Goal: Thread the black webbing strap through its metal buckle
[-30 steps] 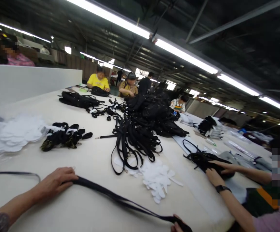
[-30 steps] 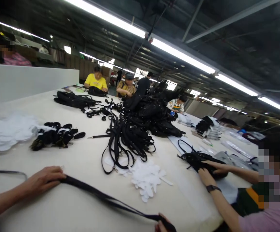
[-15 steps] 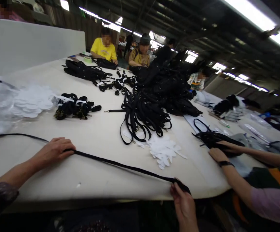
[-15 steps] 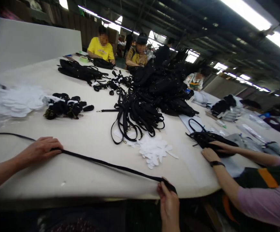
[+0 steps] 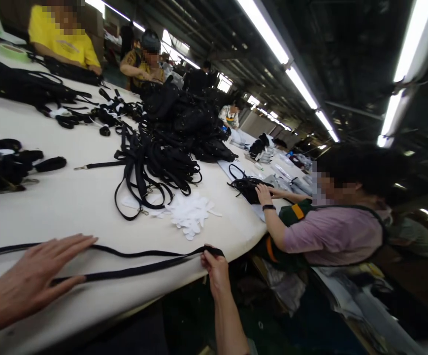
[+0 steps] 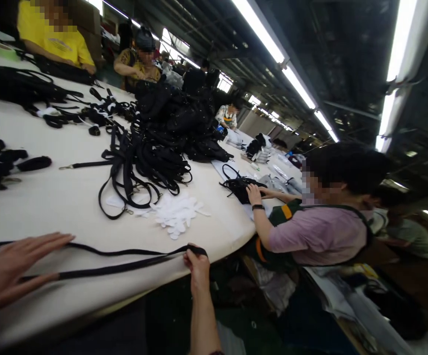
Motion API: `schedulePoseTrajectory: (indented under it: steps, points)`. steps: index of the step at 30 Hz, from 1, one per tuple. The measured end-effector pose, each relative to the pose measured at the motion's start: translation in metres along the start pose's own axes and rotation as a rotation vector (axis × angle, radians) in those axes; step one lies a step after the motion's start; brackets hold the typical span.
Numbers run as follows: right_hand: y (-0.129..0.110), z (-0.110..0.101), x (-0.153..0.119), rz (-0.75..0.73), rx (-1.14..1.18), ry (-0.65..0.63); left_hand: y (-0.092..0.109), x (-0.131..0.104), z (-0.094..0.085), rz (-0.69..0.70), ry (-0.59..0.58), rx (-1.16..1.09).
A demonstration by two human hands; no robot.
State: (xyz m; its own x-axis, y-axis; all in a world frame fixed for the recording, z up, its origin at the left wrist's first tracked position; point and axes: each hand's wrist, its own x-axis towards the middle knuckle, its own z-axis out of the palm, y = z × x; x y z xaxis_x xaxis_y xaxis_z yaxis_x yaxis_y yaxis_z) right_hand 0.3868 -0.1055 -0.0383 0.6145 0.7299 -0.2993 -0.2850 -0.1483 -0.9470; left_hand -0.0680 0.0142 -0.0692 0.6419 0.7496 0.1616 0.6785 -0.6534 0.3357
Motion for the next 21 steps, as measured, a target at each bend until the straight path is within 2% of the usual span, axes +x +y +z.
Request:
schedulePoseTrajectory:
  steps: [3, 5, 11, 17, 21]
  points:
    - [0.002, -0.001, 0.0, 0.001, 0.0, 0.004, 0.054, 0.032, 0.006, 0.098, -0.074, -0.066]
    - [0.003, -0.002, 0.001, 0.003, 0.001, 0.01, 0.069, 0.046, 0.012, 0.127, -0.103, -0.088]
    - [0.004, -0.003, 0.002, 0.002, 0.01, 0.032, 0.064, 0.061, 0.029, 0.074, -0.073, -0.095]
    - [0.001, 0.0, -0.001, -0.015, -0.05, 0.044, 0.074, 0.063, 0.013, 0.033, -0.11, -0.069]
    - [-0.018, 0.011, -0.012, -0.222, -0.283, 0.098, 0.083, 0.069, 0.004, -0.081, -0.108, -0.052]
